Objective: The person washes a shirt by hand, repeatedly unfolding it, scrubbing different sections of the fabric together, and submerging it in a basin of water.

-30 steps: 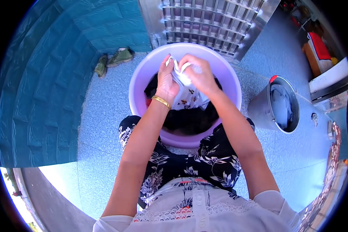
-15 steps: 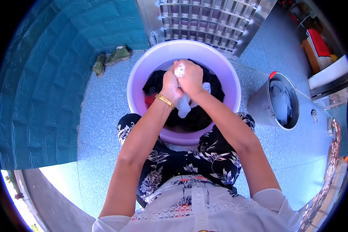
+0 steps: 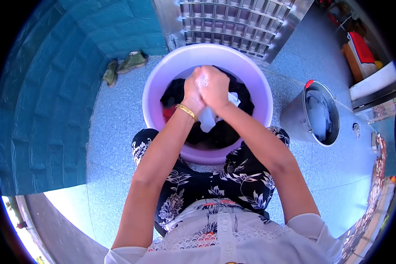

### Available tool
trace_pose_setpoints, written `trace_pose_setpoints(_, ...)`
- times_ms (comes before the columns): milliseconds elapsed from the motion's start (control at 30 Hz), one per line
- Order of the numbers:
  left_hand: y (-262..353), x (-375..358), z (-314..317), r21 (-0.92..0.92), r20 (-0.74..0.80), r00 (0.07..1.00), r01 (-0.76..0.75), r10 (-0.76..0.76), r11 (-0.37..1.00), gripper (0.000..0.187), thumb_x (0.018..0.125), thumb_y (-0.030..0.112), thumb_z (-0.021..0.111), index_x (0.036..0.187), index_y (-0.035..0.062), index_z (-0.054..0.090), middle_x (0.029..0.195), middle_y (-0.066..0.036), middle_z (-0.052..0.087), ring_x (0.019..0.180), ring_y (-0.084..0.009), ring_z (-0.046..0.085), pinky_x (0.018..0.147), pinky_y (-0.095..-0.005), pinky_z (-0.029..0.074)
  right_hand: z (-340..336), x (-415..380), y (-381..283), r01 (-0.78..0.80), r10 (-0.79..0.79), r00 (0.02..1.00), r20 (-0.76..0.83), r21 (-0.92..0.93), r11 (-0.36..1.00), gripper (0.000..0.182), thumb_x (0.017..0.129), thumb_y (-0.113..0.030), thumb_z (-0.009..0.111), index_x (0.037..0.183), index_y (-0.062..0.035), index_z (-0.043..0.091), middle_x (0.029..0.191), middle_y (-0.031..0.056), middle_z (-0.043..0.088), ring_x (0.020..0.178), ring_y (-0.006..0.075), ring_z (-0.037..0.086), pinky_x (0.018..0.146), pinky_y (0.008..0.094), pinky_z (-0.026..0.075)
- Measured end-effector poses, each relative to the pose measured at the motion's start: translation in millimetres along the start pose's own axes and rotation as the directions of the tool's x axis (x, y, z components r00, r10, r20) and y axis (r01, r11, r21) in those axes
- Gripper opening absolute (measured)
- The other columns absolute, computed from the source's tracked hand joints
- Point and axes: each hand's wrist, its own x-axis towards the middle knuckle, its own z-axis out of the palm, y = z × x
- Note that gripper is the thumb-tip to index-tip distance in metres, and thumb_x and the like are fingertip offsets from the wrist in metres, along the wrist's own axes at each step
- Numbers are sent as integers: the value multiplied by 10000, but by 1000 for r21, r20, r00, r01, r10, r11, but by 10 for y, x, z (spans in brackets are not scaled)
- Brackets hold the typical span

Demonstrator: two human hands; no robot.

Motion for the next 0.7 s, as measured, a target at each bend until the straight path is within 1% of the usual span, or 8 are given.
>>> trace_pose_setpoints(67,19,465,-536,-209,874,485,340,19,917,170,840,250,456,824,101,535,746,-48,573,648,-162,547,602,-290,440,-35,-228,-398,225,-222,969,106,-26,974,168,680,-176,591,583,-66,507,630,135,531,618,309,550,559,403,437)
trace_pose_setpoints(100,131,610,-561,11,922,355,377,-156,926,171,833,250,479,811,88,528,768,-52,574,689,-172,560,622,-298,451,-41,-229,-361,262,-265,959,97,42,964,167,683,-180,591,585,-67,517,630,140,534,625,309,555,561,403,439)
trace_pose_setpoints(133,110,448,-463,13,921,356,378,-158,926,171,833,250,479,811,88,528,768,-52,574,689,-172,560,622,-298,451,-53,-227,-282,296,-305,949,84,111,949,166,686,-185,591,587,-69,526,631,146,538,632,310,559,562,404,441)
trace_pose_setpoints(200,-12,18,-154,-124,296,951,131,-89,984,158,824,233,498,846,80,533,791,-54,576,726,-176,569,646,-301,459,-17,-8,124,75,-80,995,55,89,993,207,723,-229,568,594,-67,559,634,152,548,647,332,555,579,410,445)
trace_pose_setpoints(400,211,24,-66,-120,397,914,143,-84,983,143,818,221,532,793,83,506,685,4,510,610,-119,503,601,-266,429,-179,265,511,-442,437,859,266,-44,896,318,789,-358,511,761,-61,621,768,146,605,693,293,574,619,358,445)
trace_pose_setpoints(467,430,38,-34,-139,239,946,-190,219,972,175,829,243,527,758,90,479,648,17,466,617,-93,472,598,-243,405,-371,376,310,-850,364,369,855,152,504,398,757,-398,554,900,-29,605,905,113,597,811,211,556,702,311,422)
trace_pose_setpoints(500,455,-30,28,-69,204,940,-263,272,962,160,816,224,550,778,83,485,653,22,467,616,-82,465,590,-228,398,-532,482,264,-693,202,258,945,36,720,447,705,-316,629,1002,11,558,976,77,556,899,169,500,769,300,395)
trace_pose_setpoints(700,258,-95,17,617,414,827,-562,380,551,304,685,286,689,756,33,536,611,8,483,574,-61,439,517,-218,369,-589,480,692,-684,286,725,626,704,194,236,611,-75,639,816,-40,528,823,51,528,775,143,504,680,256,404)
